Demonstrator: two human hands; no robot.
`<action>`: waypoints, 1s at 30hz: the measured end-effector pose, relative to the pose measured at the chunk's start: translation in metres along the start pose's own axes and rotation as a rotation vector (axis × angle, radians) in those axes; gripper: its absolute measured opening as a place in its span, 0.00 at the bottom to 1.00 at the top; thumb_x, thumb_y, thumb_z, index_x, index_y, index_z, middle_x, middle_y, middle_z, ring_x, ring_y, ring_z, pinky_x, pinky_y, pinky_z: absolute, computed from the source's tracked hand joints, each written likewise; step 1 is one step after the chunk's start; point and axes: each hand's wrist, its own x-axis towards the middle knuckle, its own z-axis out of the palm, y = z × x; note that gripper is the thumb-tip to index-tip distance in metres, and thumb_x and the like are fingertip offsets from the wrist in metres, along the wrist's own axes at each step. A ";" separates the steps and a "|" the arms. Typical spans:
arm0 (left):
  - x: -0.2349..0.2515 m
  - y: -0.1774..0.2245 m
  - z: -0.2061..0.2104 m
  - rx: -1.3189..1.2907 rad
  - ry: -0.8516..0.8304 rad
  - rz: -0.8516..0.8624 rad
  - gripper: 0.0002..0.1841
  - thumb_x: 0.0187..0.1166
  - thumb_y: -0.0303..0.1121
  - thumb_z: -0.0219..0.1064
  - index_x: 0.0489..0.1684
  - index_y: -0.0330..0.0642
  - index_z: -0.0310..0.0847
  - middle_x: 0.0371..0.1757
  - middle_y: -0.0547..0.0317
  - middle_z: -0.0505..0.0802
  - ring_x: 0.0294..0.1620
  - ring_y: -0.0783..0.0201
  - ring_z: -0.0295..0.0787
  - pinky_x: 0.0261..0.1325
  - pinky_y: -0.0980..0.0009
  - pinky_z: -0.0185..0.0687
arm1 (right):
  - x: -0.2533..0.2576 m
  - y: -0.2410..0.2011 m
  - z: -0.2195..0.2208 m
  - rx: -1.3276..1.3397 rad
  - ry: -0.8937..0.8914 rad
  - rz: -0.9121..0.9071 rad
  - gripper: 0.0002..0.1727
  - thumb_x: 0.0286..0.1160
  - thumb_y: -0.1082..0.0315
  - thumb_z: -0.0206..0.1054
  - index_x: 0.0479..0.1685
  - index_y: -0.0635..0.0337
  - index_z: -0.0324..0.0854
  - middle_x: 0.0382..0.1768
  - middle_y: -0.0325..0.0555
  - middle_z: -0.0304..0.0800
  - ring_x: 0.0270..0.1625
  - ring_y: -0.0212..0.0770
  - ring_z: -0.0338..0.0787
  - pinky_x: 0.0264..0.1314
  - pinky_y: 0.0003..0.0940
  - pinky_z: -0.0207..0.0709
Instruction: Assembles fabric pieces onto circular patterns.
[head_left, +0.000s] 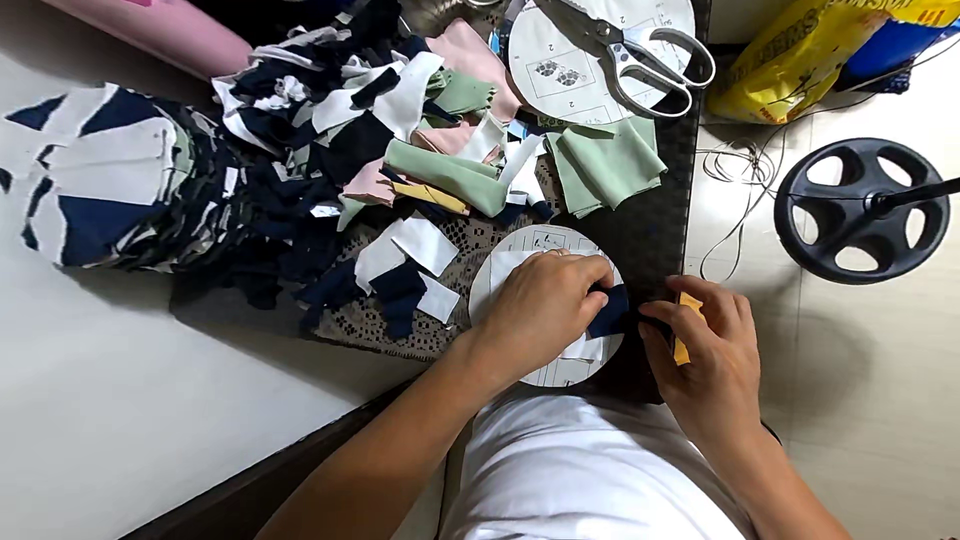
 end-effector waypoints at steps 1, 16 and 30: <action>0.000 0.001 -0.001 -0.002 -0.008 -0.010 0.03 0.75 0.32 0.72 0.38 0.46 0.92 0.32 0.61 0.92 0.37 0.61 0.89 0.45 0.57 0.83 | 0.001 0.000 0.001 -0.006 -0.002 -0.002 0.09 0.76 0.62 0.67 0.43 0.49 0.93 0.61 0.52 0.89 0.65 0.55 0.83 0.63 0.52 0.73; -0.002 0.004 -0.004 0.036 -0.013 -0.034 0.05 0.75 0.33 0.74 0.42 0.46 0.89 0.32 0.60 0.92 0.36 0.59 0.89 0.45 0.54 0.81 | 0.010 0.004 0.017 -0.064 -0.056 -0.044 0.11 0.73 0.57 0.67 0.46 0.46 0.93 0.76 0.57 0.80 0.81 0.67 0.70 0.74 0.65 0.64; -0.040 0.012 0.035 0.272 0.299 -0.141 0.32 0.91 0.51 0.48 0.87 0.37 0.67 0.90 0.39 0.67 0.92 0.34 0.54 0.84 0.28 0.48 | 0.009 0.007 0.016 -0.069 -0.063 -0.057 0.14 0.75 0.55 0.65 0.51 0.44 0.93 0.76 0.58 0.80 0.82 0.69 0.69 0.77 0.66 0.61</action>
